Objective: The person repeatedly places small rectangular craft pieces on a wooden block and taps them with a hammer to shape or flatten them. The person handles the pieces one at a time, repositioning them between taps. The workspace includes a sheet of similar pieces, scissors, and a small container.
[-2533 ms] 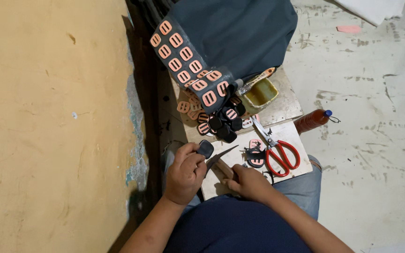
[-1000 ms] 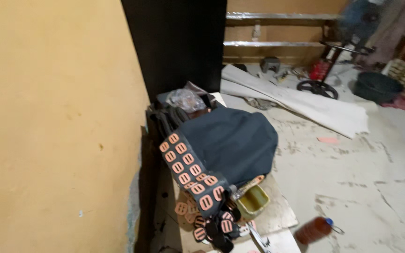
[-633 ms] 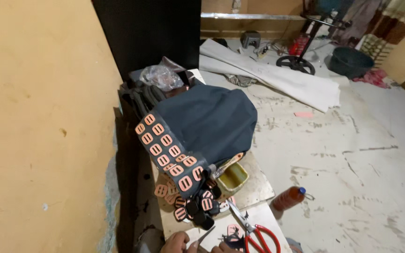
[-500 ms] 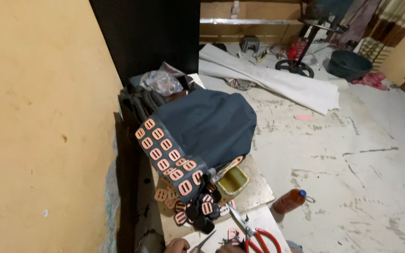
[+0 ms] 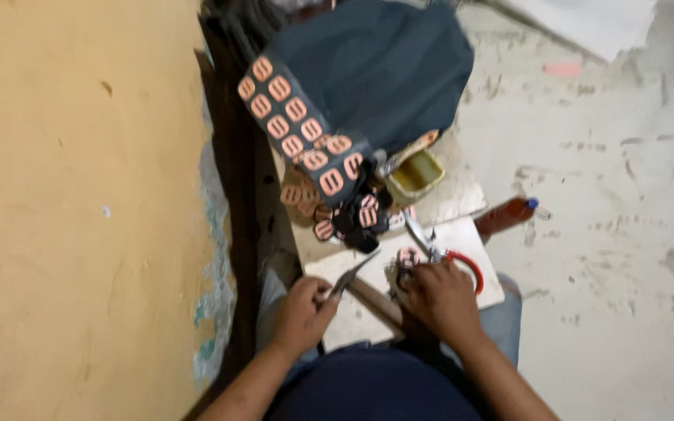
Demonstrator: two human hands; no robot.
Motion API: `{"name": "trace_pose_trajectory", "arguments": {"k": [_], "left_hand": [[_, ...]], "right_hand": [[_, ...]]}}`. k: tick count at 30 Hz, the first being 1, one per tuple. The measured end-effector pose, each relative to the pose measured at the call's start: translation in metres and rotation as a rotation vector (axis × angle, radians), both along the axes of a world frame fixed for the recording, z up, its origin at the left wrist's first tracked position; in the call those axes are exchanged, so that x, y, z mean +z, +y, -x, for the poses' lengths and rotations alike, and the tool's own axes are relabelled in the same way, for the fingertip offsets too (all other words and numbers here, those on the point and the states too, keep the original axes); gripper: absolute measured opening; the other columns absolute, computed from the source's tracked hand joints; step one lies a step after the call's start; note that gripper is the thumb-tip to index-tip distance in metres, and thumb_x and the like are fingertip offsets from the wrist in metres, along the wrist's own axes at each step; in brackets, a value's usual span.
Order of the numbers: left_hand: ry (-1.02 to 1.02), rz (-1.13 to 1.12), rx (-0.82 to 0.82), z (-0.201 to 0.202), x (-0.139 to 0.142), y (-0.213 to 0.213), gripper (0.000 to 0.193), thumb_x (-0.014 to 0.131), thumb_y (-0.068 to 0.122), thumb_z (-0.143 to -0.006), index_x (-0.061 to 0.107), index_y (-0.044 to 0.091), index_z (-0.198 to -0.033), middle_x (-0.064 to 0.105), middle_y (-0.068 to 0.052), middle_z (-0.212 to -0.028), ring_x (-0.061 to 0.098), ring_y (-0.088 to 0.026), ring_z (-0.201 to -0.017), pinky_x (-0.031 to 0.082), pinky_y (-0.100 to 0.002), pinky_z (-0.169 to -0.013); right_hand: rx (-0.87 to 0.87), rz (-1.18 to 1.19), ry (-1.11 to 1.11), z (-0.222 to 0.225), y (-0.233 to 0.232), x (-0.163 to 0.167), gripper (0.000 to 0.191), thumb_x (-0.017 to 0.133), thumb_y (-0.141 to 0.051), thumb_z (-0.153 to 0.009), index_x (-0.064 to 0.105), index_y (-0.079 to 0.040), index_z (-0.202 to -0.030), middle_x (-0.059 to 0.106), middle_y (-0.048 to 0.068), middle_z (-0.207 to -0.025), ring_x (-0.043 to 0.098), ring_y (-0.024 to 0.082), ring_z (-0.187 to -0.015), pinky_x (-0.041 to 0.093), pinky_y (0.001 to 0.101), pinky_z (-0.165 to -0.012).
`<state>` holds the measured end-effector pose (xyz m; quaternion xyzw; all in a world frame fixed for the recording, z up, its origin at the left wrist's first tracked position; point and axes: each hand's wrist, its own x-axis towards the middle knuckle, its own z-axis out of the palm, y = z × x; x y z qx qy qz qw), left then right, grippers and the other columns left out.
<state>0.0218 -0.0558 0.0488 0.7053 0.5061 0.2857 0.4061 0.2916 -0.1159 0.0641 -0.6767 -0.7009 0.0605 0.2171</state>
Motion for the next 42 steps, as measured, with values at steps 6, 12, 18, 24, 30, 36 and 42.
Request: {"name": "trace_pose_trajectory", "arguments": {"k": [6, 12, 18, 24, 30, 36, 42], "left_hand": [[-0.120, 0.172, -0.040, -0.012, 0.008, 0.001, 0.022, 0.068, 0.025, -0.097, 0.072, 0.003, -0.098, 0.072, -0.010, -0.092, 0.071, -0.019, -0.078, 0.057, -0.034, -0.070], [-0.690, 0.804, -0.207, -0.039, 0.015, 0.012, 0.028, 0.063, 0.023, -0.100, 0.069, 0.004, -0.119, 0.074, -0.002, -0.106, 0.068, -0.008, -0.089, 0.055, -0.025, -0.080], [-0.644, 0.627, -0.206, -0.041, 0.019, 0.005, 0.025, 0.064, 0.013, -0.103, 0.069, -0.003, -0.122, 0.073, -0.007, -0.099, 0.064, -0.010, -0.083, 0.052, -0.026, -0.075], [-0.591, 0.610, -0.202, -0.037, 0.032, -0.003, 0.039, 0.061, 0.006, -0.096, 0.057, -0.001, -0.135, 0.073, -0.007, -0.109, 0.070, -0.009, -0.095, 0.055, -0.023, -0.078], [-0.440, 0.574, -0.157, -0.035, 0.038, -0.004, 0.051, 0.065, 0.001, -0.090, 0.051, -0.002, -0.139, 0.073, -0.010, -0.110, 0.071, -0.010, -0.095, 0.055, -0.022, -0.080], [-0.383, 0.564, -0.113, -0.034, 0.031, -0.004, 0.050, 0.069, 0.002, -0.087, 0.057, -0.004, -0.135, 0.073, -0.012, -0.110, 0.068, -0.011, -0.092, 0.054, -0.024, -0.080], [-0.517, 0.534, -0.144, -0.036, 0.027, -0.003, 0.048, 0.061, 0.001, -0.091, 0.054, -0.005, -0.137, 0.072, -0.011, -0.113, 0.071, -0.012, -0.100, 0.055, -0.024, -0.089]], "right_hand": [[-0.079, -0.122, 0.196, 0.013, 0.003, 0.028, 0.029, 0.080, -0.012, -0.082, 0.075, -0.013, -0.111, 0.068, 0.009, -0.099, 0.065, 0.029, -0.091, 0.053, 0.0414, -0.076], [0.182, -0.149, 0.258, 0.047, 0.009, 0.052, 0.039, 0.079, -0.009, -0.077, 0.072, -0.008, -0.115, 0.065, 0.010, -0.095, 0.065, 0.030, -0.084, 0.053, 0.0402, -0.069], [0.088, -0.070, 0.546, 0.051, 0.001, 0.056, 0.032, 0.075, -0.009, -0.087, 0.068, -0.005, -0.118, 0.063, 0.011, -0.103, 0.067, 0.023, -0.089, 0.055, 0.0338, -0.076], [-0.156, 0.258, 1.048, 0.039, 0.012, 0.037, 0.040, 0.073, -0.013, -0.087, 0.063, -0.008, -0.125, 0.063, 0.001, -0.113, 0.064, 0.011, -0.093, 0.055, 0.0262, -0.076], [-0.077, 0.182, 0.785, 0.029, 0.012, 0.023, 0.015, 0.074, -0.012, -0.091, 0.076, -0.002, -0.102, 0.073, 0.005, -0.094, 0.069, 0.014, -0.084, 0.054, 0.0264, -0.074], [-0.107, -0.027, 0.400, 0.012, 0.023, 0.043, 0.018, 0.073, -0.009, -0.087, 0.075, -0.003, -0.104, 0.068, 0.013, -0.099, 0.066, 0.024, -0.088, 0.052, 0.0329, -0.076], [0.030, 0.239, 0.616, 0.032, 0.017, 0.047, 0.019, 0.077, -0.014, -0.089, 0.073, -0.006, -0.105, 0.073, 0.010, -0.097, 0.071, 0.020, -0.088, 0.055, 0.0333, -0.077]]}}
